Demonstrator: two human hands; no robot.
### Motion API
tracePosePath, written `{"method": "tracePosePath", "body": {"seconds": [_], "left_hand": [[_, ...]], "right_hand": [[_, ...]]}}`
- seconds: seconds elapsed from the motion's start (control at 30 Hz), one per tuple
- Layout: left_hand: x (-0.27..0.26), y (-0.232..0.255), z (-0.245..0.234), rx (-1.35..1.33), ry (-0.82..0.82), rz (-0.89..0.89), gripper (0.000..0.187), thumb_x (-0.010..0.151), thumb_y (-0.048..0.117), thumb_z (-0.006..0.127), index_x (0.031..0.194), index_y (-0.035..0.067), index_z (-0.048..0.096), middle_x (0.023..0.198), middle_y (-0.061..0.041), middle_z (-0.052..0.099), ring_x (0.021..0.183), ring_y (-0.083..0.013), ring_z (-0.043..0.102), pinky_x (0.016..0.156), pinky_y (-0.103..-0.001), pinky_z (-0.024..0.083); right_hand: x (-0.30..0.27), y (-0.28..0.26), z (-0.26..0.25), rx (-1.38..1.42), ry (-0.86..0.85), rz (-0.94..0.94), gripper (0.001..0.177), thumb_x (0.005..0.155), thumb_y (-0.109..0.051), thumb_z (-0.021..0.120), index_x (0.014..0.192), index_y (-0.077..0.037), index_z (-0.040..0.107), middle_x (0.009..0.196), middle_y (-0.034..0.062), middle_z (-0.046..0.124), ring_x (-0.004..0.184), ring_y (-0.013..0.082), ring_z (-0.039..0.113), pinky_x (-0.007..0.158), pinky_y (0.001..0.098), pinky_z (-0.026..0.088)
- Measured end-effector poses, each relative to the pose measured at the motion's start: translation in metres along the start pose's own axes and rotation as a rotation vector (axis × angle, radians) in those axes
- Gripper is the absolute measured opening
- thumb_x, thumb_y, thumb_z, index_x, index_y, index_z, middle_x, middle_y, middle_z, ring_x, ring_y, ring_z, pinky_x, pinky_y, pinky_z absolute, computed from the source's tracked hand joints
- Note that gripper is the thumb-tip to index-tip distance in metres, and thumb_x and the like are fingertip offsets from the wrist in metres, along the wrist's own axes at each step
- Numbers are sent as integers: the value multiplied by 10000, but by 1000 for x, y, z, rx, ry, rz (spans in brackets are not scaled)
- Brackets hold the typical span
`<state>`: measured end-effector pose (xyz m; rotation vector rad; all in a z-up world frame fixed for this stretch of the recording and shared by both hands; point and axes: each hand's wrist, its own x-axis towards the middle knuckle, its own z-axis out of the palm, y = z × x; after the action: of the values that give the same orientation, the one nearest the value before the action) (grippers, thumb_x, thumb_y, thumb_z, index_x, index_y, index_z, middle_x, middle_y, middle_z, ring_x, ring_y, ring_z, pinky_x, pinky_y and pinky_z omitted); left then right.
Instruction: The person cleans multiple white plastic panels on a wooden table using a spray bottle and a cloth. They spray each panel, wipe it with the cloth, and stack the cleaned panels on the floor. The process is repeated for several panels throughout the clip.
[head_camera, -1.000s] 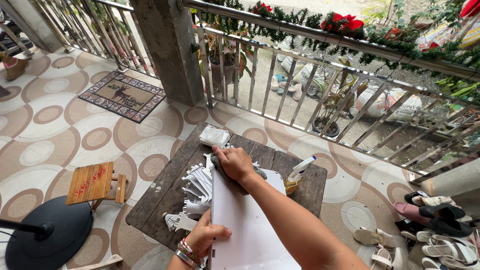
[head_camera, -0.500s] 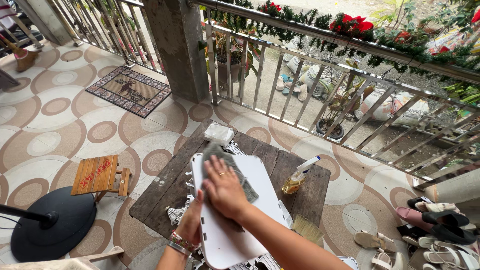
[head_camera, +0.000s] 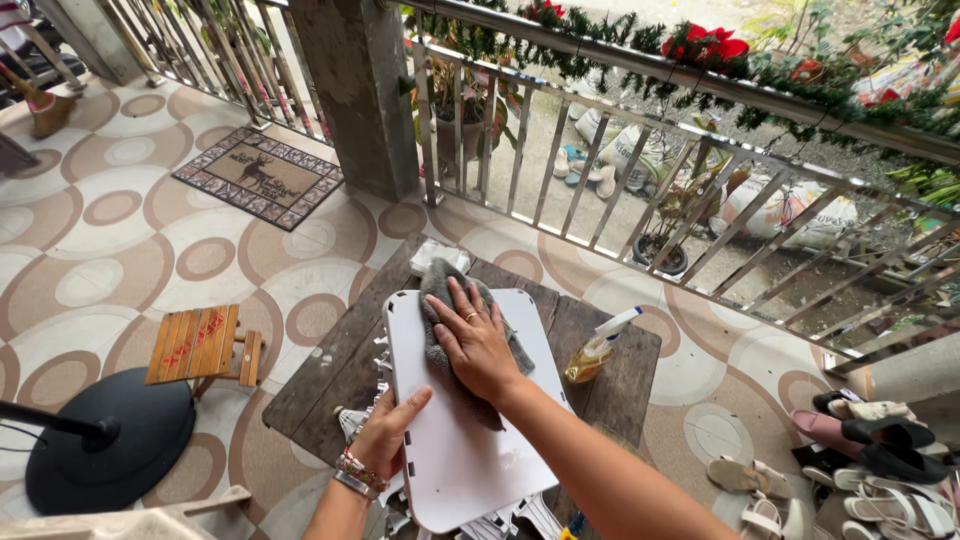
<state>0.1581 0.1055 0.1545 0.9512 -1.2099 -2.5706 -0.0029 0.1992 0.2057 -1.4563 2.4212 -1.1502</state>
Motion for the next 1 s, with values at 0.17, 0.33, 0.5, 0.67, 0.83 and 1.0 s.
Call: {"method": "tracePosePath", "body": {"seconds": [0.17,0.33,0.5,0.67,0.83,1.0], "left_hand": [[14,0,-5,40,-64,19,554,839,250,706,1329,53,542,1027,-103,735,851,-207,729,728,-400,621],[24,-10,-6,80,-184,92,793,851,423,802,1433,-39,524,1160,-167,663,971,-238,655,802,-402,569],[22,-1,-3,-261,-225,56,967,710,752,618,1423,120,445,1362,-186,622,1215,-327,654,926,-491,605],[13,18,3,-222,-110,189,868,802,607,690,1411,21,497,1386,-217,605,1267,-353,612,994,-487,564],[17,13,10,-267,18,258,696,829,521,663,1342,70,532,1276,-141,635,1151,-281,652,928,-491,584],[31,0,6,-256,173,345,654,905,520,624,1291,-3,548,1192,-176,625,1091,-283,667,905,-482,579]], "right_hand": [[17,6,-5,-116,-86,-29,487,997,-420,486,1470,-316,540,1695,64,208,1568,348,63,1208,631,-29],[31,-15,0,-67,-42,329,552,1022,-416,385,1545,-241,373,1705,114,79,1571,324,-16,1200,607,-31],[-23,-55,22,-50,-173,-35,636,1047,-356,363,1609,-81,249,1707,182,84,1575,343,0,1240,528,-2],[-66,-18,36,-151,-200,-289,639,1036,-365,412,1613,-117,291,1706,144,154,1590,332,56,1252,530,11],[-18,69,35,5,21,65,592,1052,-359,326,1623,-220,257,1734,59,115,1597,277,63,1262,527,14],[2,64,36,49,158,537,647,1072,-420,271,1597,-59,163,1702,146,44,1574,304,22,1234,538,6]]}}
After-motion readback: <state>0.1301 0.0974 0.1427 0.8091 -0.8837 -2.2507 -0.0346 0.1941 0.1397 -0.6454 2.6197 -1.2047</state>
